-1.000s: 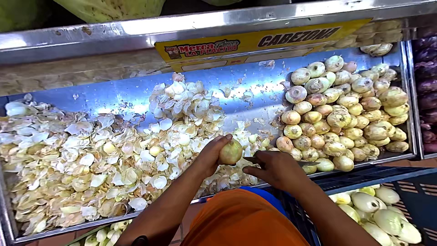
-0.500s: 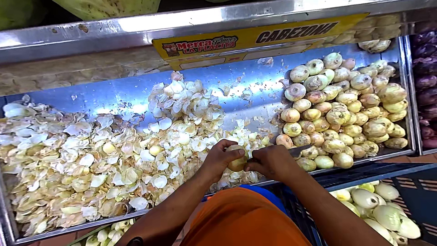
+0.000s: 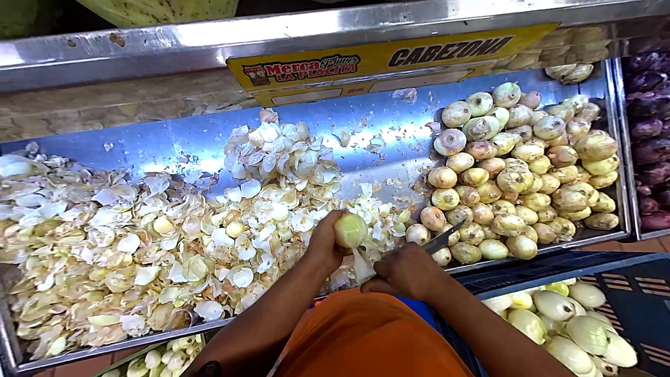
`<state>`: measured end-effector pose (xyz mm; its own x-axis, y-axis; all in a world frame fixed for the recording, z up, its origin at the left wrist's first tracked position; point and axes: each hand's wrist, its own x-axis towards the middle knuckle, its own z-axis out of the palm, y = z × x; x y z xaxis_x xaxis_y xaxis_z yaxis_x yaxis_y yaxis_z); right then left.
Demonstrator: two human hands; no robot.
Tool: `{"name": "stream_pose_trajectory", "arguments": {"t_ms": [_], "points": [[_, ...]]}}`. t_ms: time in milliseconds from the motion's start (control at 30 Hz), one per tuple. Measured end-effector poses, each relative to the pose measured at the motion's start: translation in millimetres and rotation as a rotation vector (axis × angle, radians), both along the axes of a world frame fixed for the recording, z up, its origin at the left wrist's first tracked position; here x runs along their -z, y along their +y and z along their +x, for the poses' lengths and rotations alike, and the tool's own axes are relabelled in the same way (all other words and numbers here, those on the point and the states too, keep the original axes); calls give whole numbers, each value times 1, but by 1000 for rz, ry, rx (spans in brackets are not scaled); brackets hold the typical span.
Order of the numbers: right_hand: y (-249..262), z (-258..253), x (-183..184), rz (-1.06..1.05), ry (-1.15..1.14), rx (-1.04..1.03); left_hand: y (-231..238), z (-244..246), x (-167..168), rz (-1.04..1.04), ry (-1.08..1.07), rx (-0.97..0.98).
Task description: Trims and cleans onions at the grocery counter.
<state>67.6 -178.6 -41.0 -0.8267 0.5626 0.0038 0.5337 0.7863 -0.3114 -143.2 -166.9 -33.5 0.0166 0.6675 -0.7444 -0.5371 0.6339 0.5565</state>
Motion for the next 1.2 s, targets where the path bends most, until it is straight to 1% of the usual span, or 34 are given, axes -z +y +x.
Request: {"name": "stream_pose_trajectory", "arguments": {"t_ms": [167, 267, 367, 400, 433, 467, 533, 567, 633, 733, 833, 933, 1033, 1100, 1200], "points": [[14, 14, -5, -146, -287, 163, 1, -21, -1, -4, -113, 62], [24, 23, -13, -253, -382, 295, 0, -26, -2, -10, -171, 93], [38, 23, -38, -563, -463, 301, 0, -30, -5, 25, -169, 182], [40, 23, -47, -613, -457, 284, -2, -30, -5, 50, -158, 205], [40, 22, -54, -606, -411, 269, -4, -30, -4, 74, -155, 222], [40, 22, -57, -540, -319, 254, -5, -30, -5, 93, -157, 237], [40, 19, -56, -305, -92, 217, -7, -28, -6, 134, -182, 277], [42, 16, -55, -202, -50, 194, -7, -27, -7, 156, -192, 301], [47, 10, -57, -117, -39, 169, -9, -24, -9, 211, -191, 337], [52, 2, -62, -100, -71, 164, -10, -18, -19, 260, -122, 393], [54, -1, -59, -66, -107, 128, -10, -14, -26, 236, 1, 463], [52, 0, -44, 50, -28, 50, -11, -12, -26, 172, 80, 501], [45, 0, -30, 142, 83, 25, -9, -10, -19, 87, 36, 468], [38, -1, -27, 173, 119, 4, -1, -11, -14, 43, -4, 385], [17, -5, -20, 86, 25, -72, 20, -22, 3, -9, -38, 227]]}}
